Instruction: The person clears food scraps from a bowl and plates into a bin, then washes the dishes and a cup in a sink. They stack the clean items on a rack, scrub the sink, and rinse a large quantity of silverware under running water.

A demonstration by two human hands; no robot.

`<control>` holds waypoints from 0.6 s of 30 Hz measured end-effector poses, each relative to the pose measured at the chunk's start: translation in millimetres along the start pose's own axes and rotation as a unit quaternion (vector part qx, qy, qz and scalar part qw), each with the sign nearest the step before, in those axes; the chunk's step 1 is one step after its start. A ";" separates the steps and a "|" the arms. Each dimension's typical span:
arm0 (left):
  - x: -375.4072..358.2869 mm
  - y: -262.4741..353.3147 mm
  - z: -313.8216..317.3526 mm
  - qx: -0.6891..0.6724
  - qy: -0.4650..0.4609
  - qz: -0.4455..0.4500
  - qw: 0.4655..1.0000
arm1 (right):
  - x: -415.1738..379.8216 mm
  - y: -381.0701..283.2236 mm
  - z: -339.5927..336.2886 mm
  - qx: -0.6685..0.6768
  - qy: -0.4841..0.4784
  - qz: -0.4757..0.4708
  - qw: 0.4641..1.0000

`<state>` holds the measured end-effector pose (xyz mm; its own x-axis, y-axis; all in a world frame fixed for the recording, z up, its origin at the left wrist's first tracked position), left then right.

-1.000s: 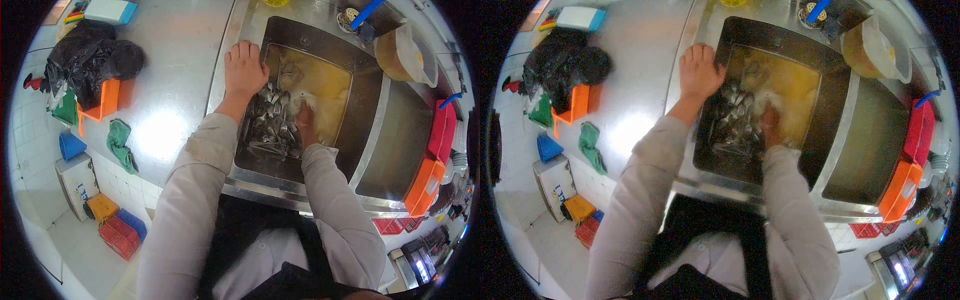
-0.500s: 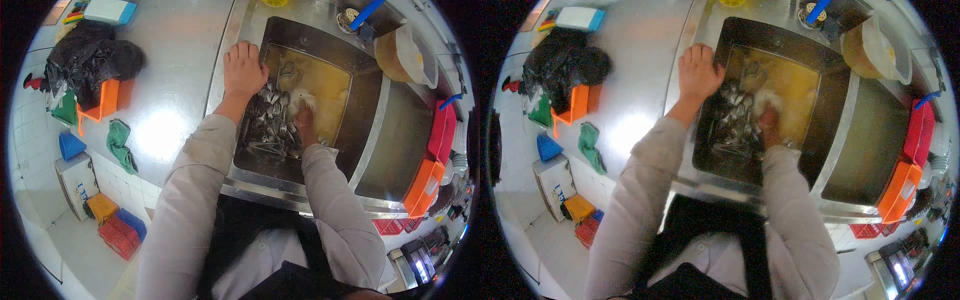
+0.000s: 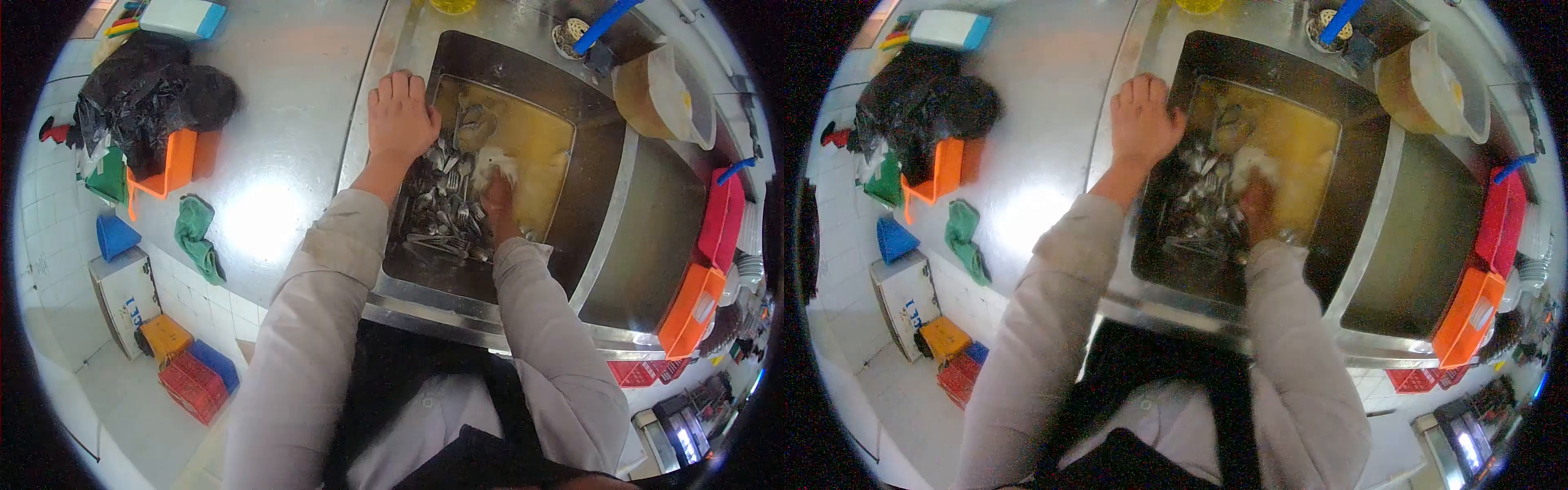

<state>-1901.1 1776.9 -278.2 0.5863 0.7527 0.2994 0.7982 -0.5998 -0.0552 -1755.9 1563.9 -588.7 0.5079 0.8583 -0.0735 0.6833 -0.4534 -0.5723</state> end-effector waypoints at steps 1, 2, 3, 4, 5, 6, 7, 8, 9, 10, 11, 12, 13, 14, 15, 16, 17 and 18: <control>0.0 -0.2 0.2 0.000 0.000 0.000 1.000 | 1.7 -15.8 -12.9 0.015 -0.062 0.053 0.997; -0.1 -0.2 0.3 -0.003 0.001 0.000 1.000 | 0.2 -21.0 -15.4 0.030 -0.124 0.105 0.986; -0.1 -0.3 0.3 -0.006 0.003 0.000 1.000 | 0.2 -16.5 -11.2 0.030 -0.124 0.105 0.986; 0.0 -0.4 0.2 -0.007 0.003 0.000 1.000 | 2.4 -14.8 -10.9 0.027 -0.096 0.088 0.991; -0.2 -0.7 0.2 -0.006 0.003 0.000 1.000 | 3.6 -12.8 -11.2 0.023 -0.069 0.070 0.995; 0.0 -1.1 0.1 -0.005 0.003 0.000 1.000 | 3.6 -16.7 -14.2 0.023 -0.069 0.070 0.995; 0.1 -1.4 -0.3 -0.005 0.003 0.000 1.000 | 3.2 -22.7 -18.3 0.003 -0.063 0.055 0.996; -0.2 -1.2 -1.6 -0.011 0.008 0.001 1.000 | 2.4 -28.2 -22.6 -0.018 -0.058 0.041 0.997; 0.0 -0.5 -3.0 -0.017 0.013 0.002 1.000 | 1.8 -15.1 -11.6 -0.019 -0.058 0.042 0.997; 0.2 -0.3 -3.3 -0.018 0.013 0.003 1.000 | 1.7 -1.0 0.8 -0.042 0.016 -0.030 0.999; 0.5 -0.2 -3.3 -0.014 0.011 0.003 1.000 | -1.8 1.9 3.3 -0.063 0.090 -0.102 0.989; 0.7 -0.2 -3.1 -0.009 0.009 0.003 1.000 | -0.3 -5.7 -3.8 -0.064 0.090 -0.102 0.989; 0.6 -0.2 -2.5 -0.009 0.009 0.003 1.000 | 5.2 -4.0 -4.4 -0.037 0.002 0.002 0.999; 0.6 -0.4 -2.5 -0.014 0.015 0.004 1.000 | 3.5 2.0 0.6 -0.009 -0.085 0.105 0.991; 0.5 -0.5 -3.2 -0.018 0.021 0.004 1.000 | 2.4 2.0 -0.1 -0.009 -0.085 0.105 0.991; 0.4 -0.5 -3.2 -0.018 0.021 0.004 1.000 | 2.6 -1.7 -2.0 -0.011 -0.081 0.077 0.994; 0.5 -0.4 -3.4 -0.016 0.020 0.005 1.000 | 2.8 -5.5 -4.1 -0.014 -0.076 0.049 0.996; 0.4 -0.3 -3.6 -0.014 0.020 0.006 1.000 | 1.6 -1.6 -0.3 -0.014 -0.076 0.050 0.996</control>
Point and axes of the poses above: each hand's wrist, its own x-axis towards the middle knuckle, its own z-axis out of the palm, y = z × x, the point moved 8 cm from there along x, towards the middle knuckle, and after that the axes turned 13 degrees about x, right-handed, at the moved point
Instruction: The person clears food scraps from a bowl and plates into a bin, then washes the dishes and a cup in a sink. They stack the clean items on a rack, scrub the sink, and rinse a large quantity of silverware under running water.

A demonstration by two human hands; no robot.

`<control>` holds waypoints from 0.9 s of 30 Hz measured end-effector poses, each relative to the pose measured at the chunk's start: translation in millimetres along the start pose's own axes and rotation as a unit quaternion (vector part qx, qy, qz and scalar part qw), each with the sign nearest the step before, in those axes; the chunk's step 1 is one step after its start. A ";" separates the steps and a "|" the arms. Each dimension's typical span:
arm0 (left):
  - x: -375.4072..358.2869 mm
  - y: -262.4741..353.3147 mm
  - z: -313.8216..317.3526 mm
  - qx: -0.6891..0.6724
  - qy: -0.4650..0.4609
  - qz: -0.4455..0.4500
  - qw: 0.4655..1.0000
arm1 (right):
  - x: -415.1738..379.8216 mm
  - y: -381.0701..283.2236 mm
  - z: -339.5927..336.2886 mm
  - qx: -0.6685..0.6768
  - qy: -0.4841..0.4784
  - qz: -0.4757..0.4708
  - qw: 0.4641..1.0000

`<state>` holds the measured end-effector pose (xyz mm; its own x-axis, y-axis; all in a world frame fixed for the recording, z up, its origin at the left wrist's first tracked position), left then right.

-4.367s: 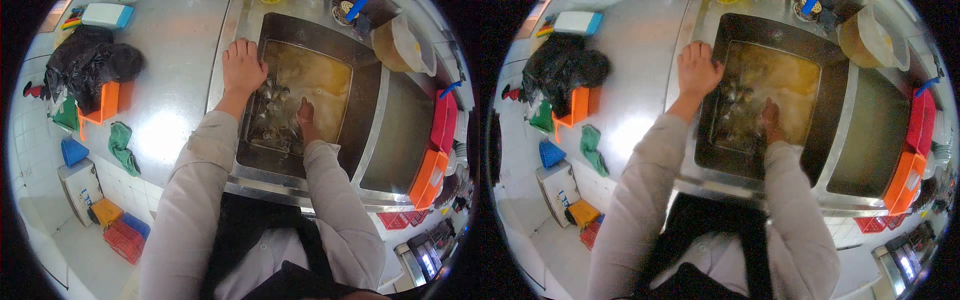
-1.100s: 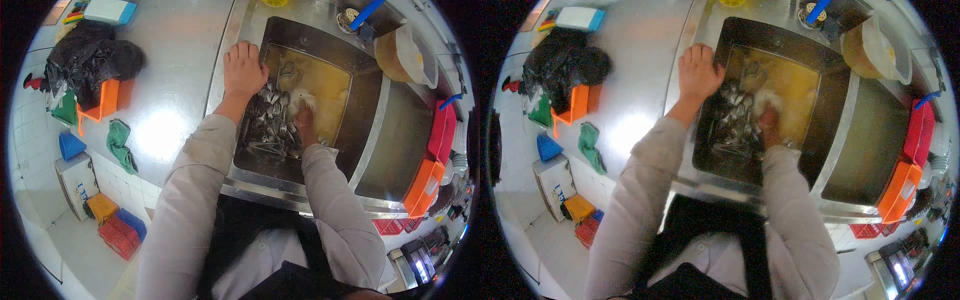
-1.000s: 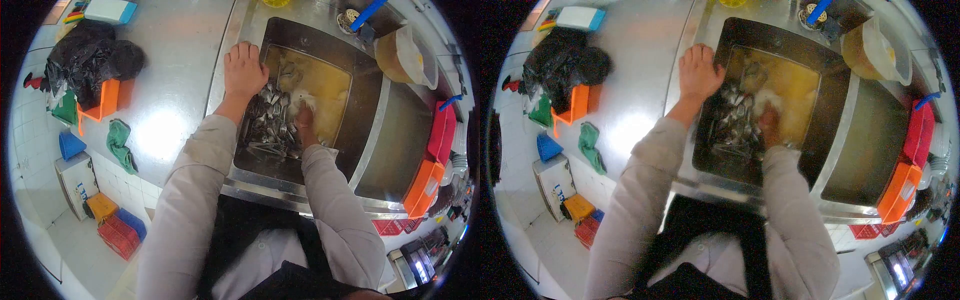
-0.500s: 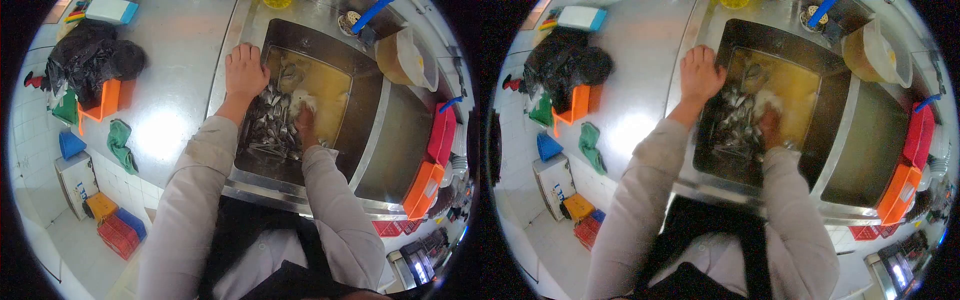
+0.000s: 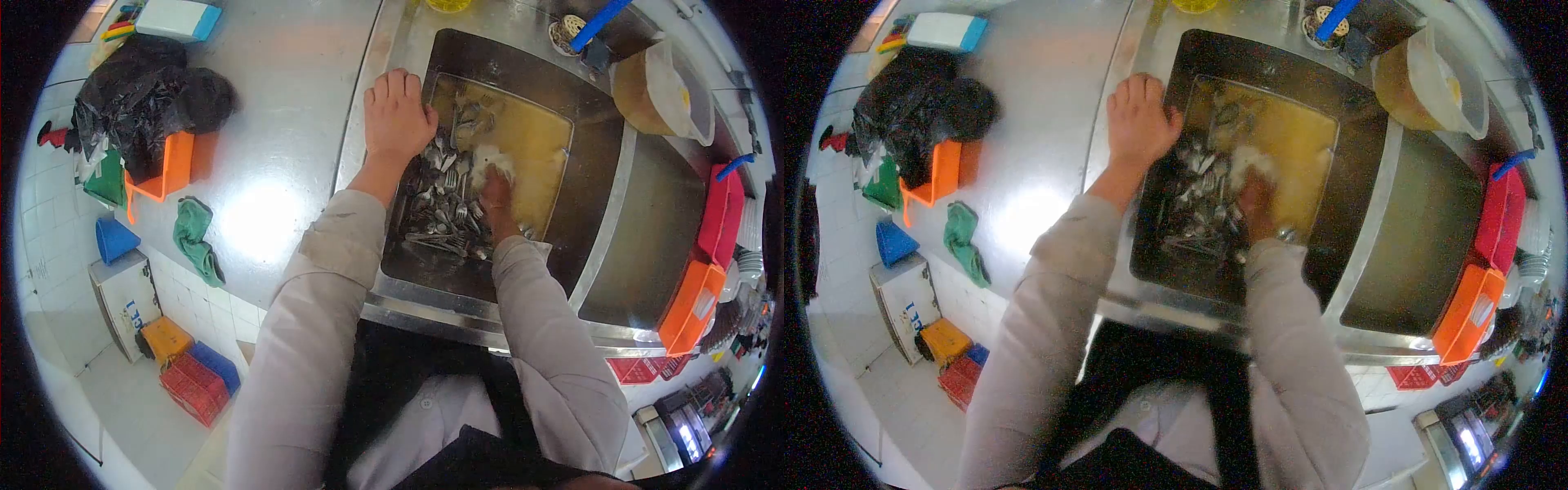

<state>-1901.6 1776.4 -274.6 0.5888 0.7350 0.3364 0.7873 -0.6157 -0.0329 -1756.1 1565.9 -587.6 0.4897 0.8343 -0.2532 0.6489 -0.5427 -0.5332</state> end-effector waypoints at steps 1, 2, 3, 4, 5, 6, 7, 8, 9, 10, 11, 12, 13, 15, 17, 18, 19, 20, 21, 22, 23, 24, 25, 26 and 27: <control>0.0 0.1 0.0 0.000 0.000 0.000 1.000 | -0.5 0.4 2.8 -0.035 0.034 -0.029 0.998; 0.2 0.0 0.6 -0.002 -0.004 -0.003 1.000 | -1.3 1.0 5.0 -0.069 0.067 -0.057 0.994; 0.2 -0.4 1.0 -0.004 -0.007 -0.006 1.000 | -1.7 -1.7 3.6 -0.069 0.067 -0.058 0.994; 0.2 -0.4 0.7 -0.004 -0.007 -0.006 1.000 | -1.6 -3.2 1.9 -0.062 0.067 -0.050 0.995; 0.5 -0.4 0.8 -0.001 -0.010 -0.006 1.000 | -1.1 -4.2 -0.6 -0.055 0.066 -0.043 0.995; 0.6 -0.4 1.1 0.001 -0.012 -0.006 1.000 | 0.3 -4.8 -2.8 -0.055 0.067 -0.043 0.995; 0.4 -0.2 1.0 0.001 -0.012 -0.006 1.000 | 3.1 -2.8 -0.3 -0.023 0.035 -0.030 0.999; 0.4 0.0 0.8 0.003 -0.010 -0.006 1.000 | 5.3 -1.3 2.6 0.008 0.003 -0.017 1.000; 0.4 0.2 0.4 0.004 -0.009 -0.005 1.000 | 6.4 3.3 5.3 0.008 0.004 -0.017 1.000; 0.5 0.2 0.0 0.004 -0.008 -0.005 1.000 | 6.8 8.3 10.3 0.032 -0.010 -0.013 0.999; 0.8 0.0 0.0 0.003 -0.011 -0.006 1.000 | 7.5 13.0 15.4 0.055 -0.023 -0.008 0.998; 0.8 0.1 0.2 0.002 -0.015 -0.006 1.000 | 6.5 12.1 14.4 0.055 -0.023 -0.008 0.998; 0.7 0.1 0.7 0.002 -0.015 -0.006 1.000 | 4.6 3.4 6.9 -0.017 0.021 -0.058 0.998; 0.4 -0.2 1.3 0.000 -0.008 -0.006 1.000 | 0.8 -8.2 -0.2 -0.089 0.065 -0.107 0.988; 0.4 -0.4 3.2 0.001 -0.006 -0.005 1.000 | 1.6 -4.9 -3.3 0.004 0.060 -0.065 0.996; 0.5 -0.3 2.6 0.002 -0.004 -0.005 1.000 | 2.5 -0.6 0.3 0.004 0.060 -0.065 0.996; 0.6 0.0 2.3 0.003 -0.004 -0.005 1.000 | 4.6 8.9 8.1 0.023 0.032 -0.034 0.999; 0.5 0.3 2.6 0.004 -0.009 -0.007 1.000 | 5.7 17.9 16.5 0.043 0.002 -0.003 0.999; 0.5 0.2 2.6 0.005 -0.014 -0.009 1.000 | 3.3 8.3 11.0 0.043 0.002 -0.004 0.999; 0.3 -0.2 2.4 0.006 -0.014 -0.010 1.000 | -2.1 -12.0 -6.4 0.004 0.034 -0.014 0.999; 0.2 0.0 2.6 0.008 -0.015 -0.007 1.000 | -5.0 -25.5 -18.8 -0.034 0.066 -0.025 0.997; 0.1 0.6 2.9 0.009 -0.017 -0.003 1.000 | -3.8 -21.2 -17.1 -0.034 0.067 -0.025 0.997; 0.0 1.0 3.2 0.009 -0.017 -0.003 1.000 | -2.3 -18.3 -14.8 -0.062 0.056 -0.041 0.996; 0.3 1.5 3.0 0.012 -0.013 -0.003 1.000 | -1.0 -16.2 -11.4 -0.089 0.045 -0.057 0.993; 0.6 1.5 2.7 0.015 -0.009 -0.003 1.000 | -1.6 -23.3 -17.2 -0.089 0.045 -0.057 0.993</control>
Point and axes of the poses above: each hand's wrist, its own x-axis towards the middle knuckle, its own z-axis out of the palm, y = z × x, the point moved 8 cm from there along x, towards the middle knuckle, and after that the axes turned 13 degrees about x, right-handed, at the moved point
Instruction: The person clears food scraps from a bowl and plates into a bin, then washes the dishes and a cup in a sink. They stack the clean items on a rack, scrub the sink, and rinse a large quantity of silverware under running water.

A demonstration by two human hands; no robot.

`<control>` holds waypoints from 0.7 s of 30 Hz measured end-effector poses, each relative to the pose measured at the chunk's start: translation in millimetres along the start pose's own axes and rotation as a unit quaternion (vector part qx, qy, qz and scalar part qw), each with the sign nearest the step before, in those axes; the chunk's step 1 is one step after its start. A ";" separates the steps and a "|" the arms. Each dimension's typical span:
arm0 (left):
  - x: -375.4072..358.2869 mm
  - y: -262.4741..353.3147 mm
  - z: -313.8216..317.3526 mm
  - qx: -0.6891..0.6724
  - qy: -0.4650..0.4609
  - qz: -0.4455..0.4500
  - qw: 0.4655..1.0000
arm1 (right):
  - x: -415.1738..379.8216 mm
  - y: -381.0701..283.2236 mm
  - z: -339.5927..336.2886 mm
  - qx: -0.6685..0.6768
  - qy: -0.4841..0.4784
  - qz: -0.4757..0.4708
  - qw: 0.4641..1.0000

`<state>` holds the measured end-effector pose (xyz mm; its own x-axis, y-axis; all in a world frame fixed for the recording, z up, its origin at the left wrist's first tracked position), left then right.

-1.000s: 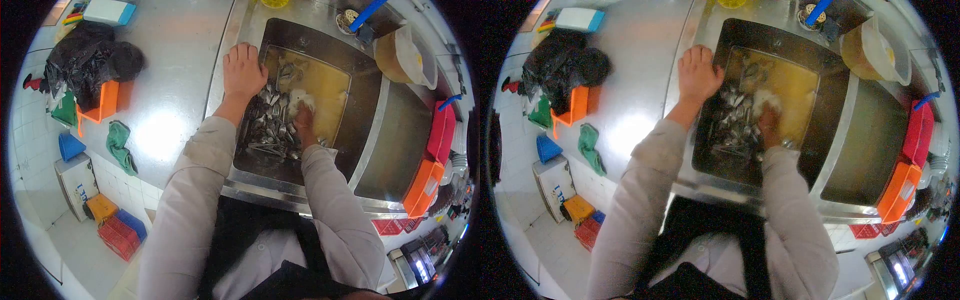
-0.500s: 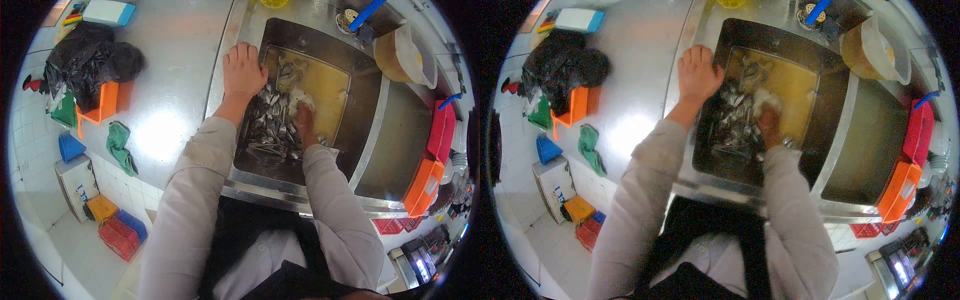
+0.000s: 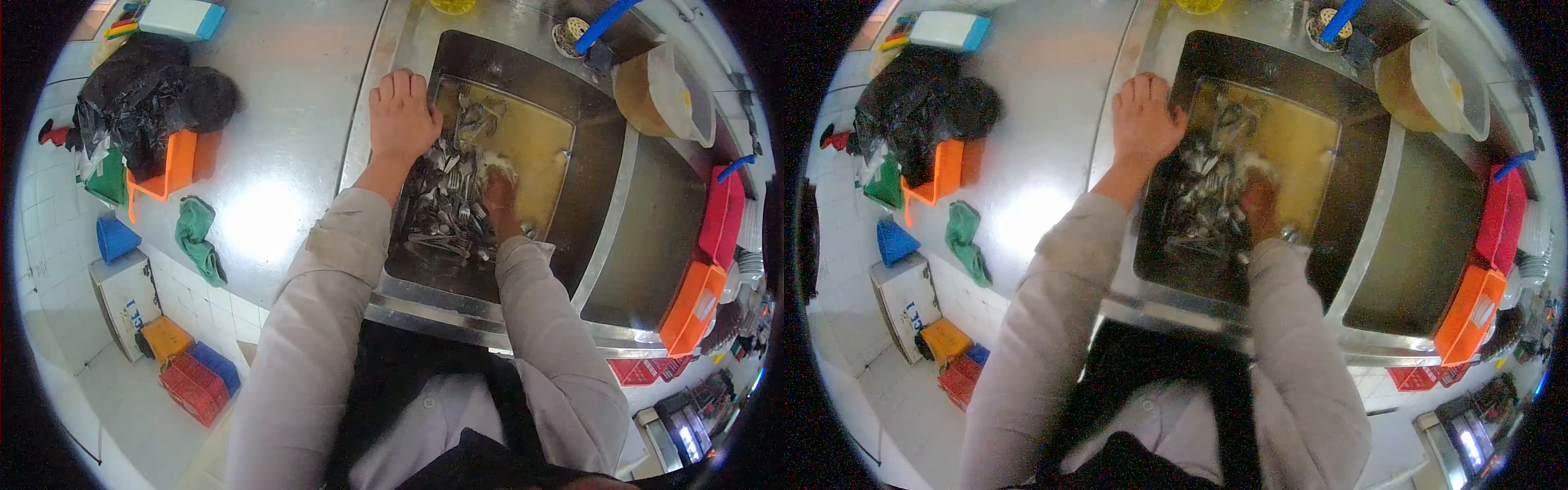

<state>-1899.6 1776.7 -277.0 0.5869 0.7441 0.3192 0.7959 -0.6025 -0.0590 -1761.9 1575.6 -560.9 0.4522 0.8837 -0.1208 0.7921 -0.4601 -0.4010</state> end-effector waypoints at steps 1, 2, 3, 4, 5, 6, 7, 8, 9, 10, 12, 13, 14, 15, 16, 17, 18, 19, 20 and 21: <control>0.4 -0.3 0.2 0.000 0.000 0.000 1.000 | 0.7 -7.5 -8.2 0.024 -0.038 0.034 0.998; 0.6 -0.5 0.9 0.001 -0.002 0.001 1.000 | -1.0 -11.0 -11.3 0.047 -0.077 0.067 0.994; 0.4 -0.5 1.4 0.001 -0.005 0.001 1.000 | -3.1 -10.7 -10.4 0.047 -0.077 0.067 0.994; 0.3 -0.4 1.3 0.001 -0.005 0.002 1.000 | -3.8 -13.1 -15.4 0.063 -0.040 0.050 0.996; 0.3 -0.4 1.4 0.003 -0.006 0.002 1.000 | -4.3 -15.4 -20.3 0.079 -0.003 0.033 0.996; 0.3 -0.1 1.5 0.004 -0.007 0.003 1.000 | -5.2 -11.6 -16.2 0.079 -0.003 0.034 0.996; 0.3 -0.2 1.6 0.004 -0.008 0.004 1.000 | -5.7 -9.8 -14.6 0.083 0.011 0.019 0.996; 0.4 -0.4 1.4 0.003 -0.006 0.006 1.000 | -6.1 -8.5 -12.3 0.087 0.024 0.004 0.996; 0.4 -0.2 0.9 0.002 -0.005 0.008 1.000 | -5.0 -8.2 -10.2 0.087 0.024 0.005 0.996; 0.3 0.2 0.5 0.002 -0.005 0.009 1.000 | -3.2 -6.2 -6.6 0.072 0.016 0.019 0.997; 0.9 -0.2 0.6 0.007 -0.015 0.004 1.000 | -2.4 -6.6 -4.2 0.056 0.008 0.031 0.998; 1.2 0.0 0.2 0.008 -0.014 0.005 1.000 | -5.5 5.3 -0.5 0.318 0.017 0.122 0.940; 1.2 0.1 0.4 0.009 -0.018 0.003 1.000 | -10.9 12.8 9.3 0.554 0.025 0.203 0.807; 1.3 0.2 0.5 0.010 -0.021 0.001 1.000 | -11.6 14.9 9.7 0.554 0.026 0.203 0.807; 1.1 0.3 -0.2 0.010 -0.021 0.001 1.000 | -7.6 6.1 -6.1 0.326 0.042 0.100 0.939; 1.2 0.3 -0.8 0.013 -0.023 0.000 1.000 | -6.3 -10.6 -13.3 0.072 0.054 -0.012 0.996; 1.2 0.4 -1.0 0.017 -0.025 -0.001 1.000 | -5.1 -13.1 -17.9 0.072 0.054 -0.013 0.996; 1.3 0.4 -0.9 0.017 -0.025 -0.001 1.000 | -2.4 -17.6 -23.8 0.073 0.032 -0.004 0.997; 1.5 0.6 -0.6 0.021 -0.026 -0.003 0.999 | -0.3 -20.6 -26.7 0.073 0.010 0.005 0.997; 1.4 0.4 -0.1 0.025 -0.028 -0.004 0.999 | -1.4 -16.0 -18.5 0.073 0.010 0.005 0.997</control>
Point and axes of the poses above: each hand's wrist, its own x-axis towards the middle knuckle, its own z-axis out of the palm, y = z × x, the point moved 8 cm from there along x, towards the middle knuckle, and after that the axes turned 13 degrees about x, right-handed, at the moved point
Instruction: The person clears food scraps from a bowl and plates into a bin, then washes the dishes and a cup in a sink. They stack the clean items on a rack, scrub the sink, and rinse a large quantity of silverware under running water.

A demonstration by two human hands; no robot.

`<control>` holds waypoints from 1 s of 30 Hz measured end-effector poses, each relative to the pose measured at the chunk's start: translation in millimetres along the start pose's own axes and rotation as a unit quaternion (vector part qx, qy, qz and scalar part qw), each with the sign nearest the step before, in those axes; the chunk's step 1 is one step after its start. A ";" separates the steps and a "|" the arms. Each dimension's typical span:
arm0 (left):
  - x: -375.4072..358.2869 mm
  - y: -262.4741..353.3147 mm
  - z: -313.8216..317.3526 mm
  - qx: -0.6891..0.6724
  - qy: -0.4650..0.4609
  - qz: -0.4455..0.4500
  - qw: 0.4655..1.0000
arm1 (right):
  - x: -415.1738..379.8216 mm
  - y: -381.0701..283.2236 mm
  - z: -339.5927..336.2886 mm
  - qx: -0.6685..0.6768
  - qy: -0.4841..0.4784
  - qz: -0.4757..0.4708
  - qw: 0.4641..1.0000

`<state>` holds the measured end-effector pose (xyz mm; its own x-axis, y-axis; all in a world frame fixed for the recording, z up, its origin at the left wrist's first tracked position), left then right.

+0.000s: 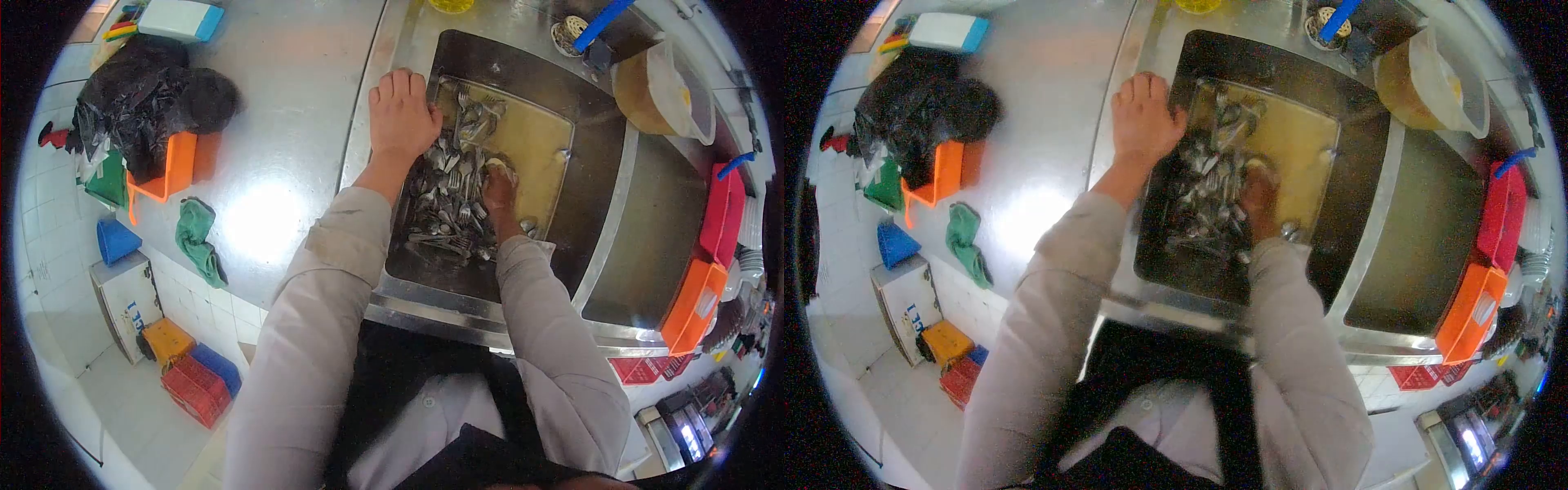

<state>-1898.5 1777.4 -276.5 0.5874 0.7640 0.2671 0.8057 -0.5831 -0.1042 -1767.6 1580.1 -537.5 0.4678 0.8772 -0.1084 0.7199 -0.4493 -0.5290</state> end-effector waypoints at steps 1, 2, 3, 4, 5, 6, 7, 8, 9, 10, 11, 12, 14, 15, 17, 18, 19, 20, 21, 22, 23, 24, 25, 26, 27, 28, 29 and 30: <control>-0.5 -0.1 0.5 0.000 0.000 0.000 1.000 | -3.1 6.1 7.2 -0.013 0.034 -0.021 0.999; -0.5 -0.1 0.4 -0.007 0.005 -0.001 1.000 | -5.6 12.9 13.2 -0.026 0.069 -0.043 0.996; -0.3 -0.1 -0.2 -0.015 0.010 -0.001 1.000 | -4.9 11.3 11.3 -0.026 0.069 -0.043 0.996; -0.2 -0.4 -0.3 -0.015 0.010 -0.001 1.000 | -3.6 17.2 14.8 -0.011 0.033 0.000 0.999; 0.0 -1.2 1.1 -0.021 -0.001 -0.002 1.000 | -3.1 22.4 19.0 0.005 -0.003 0.044 0.999; -0.1 -1.4 2.6 -0.028 -0.012 -0.003 1.000 | -2.7 23.1 19.0 0.005 -0.004 0.044 0.999; -0.2 -1.5 3.1 -0.028 -0.012 -0.003 1.000 | -1.8 23.9 20.5 -0.005 -0.014 0.042 0.999; -0.3 -1.5 2.4 -0.027 -0.002 -0.001 1.000 | -1.6 24.5 22.2 -0.014 -0.025 0.041 0.999; -0.4 -1.3 1.7 -0.027 0.009 0.000 1.000 | -1.3 19.8 17.4 -0.015 -0.025 0.041 0.999; -0.5 -1.2 2.2 -0.027 0.009 0.000 1.000 | -1.3 15.3 12.3 -0.017 -0.026 0.041 0.999; -0.7 -1.2 1.9 -0.029 0.013 0.000 0.999 | -1.1 10.2 7.5 -0.020 -0.027 0.041 0.999; -0.7 -1.4 1.4 -0.031 0.017 0.000 0.999 | -1.4 13.0 10.2 -0.020 -0.027 0.040 0.999; -0.3 -0.8 0.6 -0.033 0.026 0.003 0.999 | -2.0 15.9 14.2 -0.024 -0.008 0.018 1.000; 0.0 -0.5 -0.1 -0.036 0.035 0.007 0.999 | -3.5 19.0 18.4 -0.024 -0.008 0.018 1.000; 0.5 -2.1 4.4 -0.036 0.021 0.003 0.999 | -8.5 27.6 28.8 -0.025 -0.025 0.028 0.999; 0.4 -2.5 7.4 -0.037 0.008 0.000 0.999 | -7.3 25.6 26.5 -0.025 -0.026 0.028 0.999; 0.3 -2.3 6.6 -0.036 0.007 0.000 0.999 | -4.9 23.1 23.2 -0.015 -0.043 0.052 0.998; 0.3 -2.0 5.5 -0.034 0.007 -0.002 0.999 | -3.3 20.5 19.5 -0.004 -0.060 0.076 0.995; 0.5 -2.0 4.5 -0.032 0.006 -0.003 0.999 | -3.3 15.8 14.1 -0.004 -0.060 0.076 0.995; 0.5 -1.7 3.9 -0.032 0.006 -0.003 0.999 | -3.6 3.6 2.6 -0.005 -0.029 0.036 0.999; 0.4 -1.8 3.5 -0.027 0.006 -0.002 1.000 | -4.0 -6.4 -5.3 -0.005 0.001 -0.005 1.000; 0.4 -1.7 3.3 -0.023 0.006 -0.003 1.000 | -3.9 -6.5 -4.4 -0.005 0.001 -0.005 1.000; 0.8 -1.8 3.4 -0.023 0.006 -0.003 1.000 | -4.7 -11.7 -11.2 -0.010 0.051 -0.037 0.998; 1.2 -2.0 4.3 -0.021 0.002 -0.003 1.000 | -6.8 -16.7 -18.0 -0.014 0.099 -0.069 0.993; 1.3 -1.8 5.1 -0.020 -0.002 -0.003 1.000 | -6.1 -21.0 -23.1 -0.015 0.099 -0.068 0.993; 1.2 -1.5 4.9 -0.020 -0.002 -0.003 1.000 | -3.0 -21.1 -26.7 0.027 0.076 -0.045 0.996; 1.0 -1.1 3.1 -0.016 0.007 -0.002 1.000 | -0.4 -20.9 -28.0 0.069 0.054 -0.023 0.996; 1.0 -0.8 1.4 -0.012 0.016 -0.001 1.000 | -0.4 -16.6 -21.2 0.069 0.054 -0.023 0.996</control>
<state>-1898.5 1779.0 -277.5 0.5825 0.7561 0.2982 0.8046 -0.5884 -0.0799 -1768.9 1583.6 -510.8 0.4933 0.8698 0.0061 0.6681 -0.3744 -0.6430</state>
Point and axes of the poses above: each hand's wrist, its own x-axis towards the middle knuckle, its own z-axis out of the palm, y = z × x, the point moved 8 cm from there along x, towards the middle knuckle, and after that the axes turned 13 degrees about x, right-handed, at the moved point
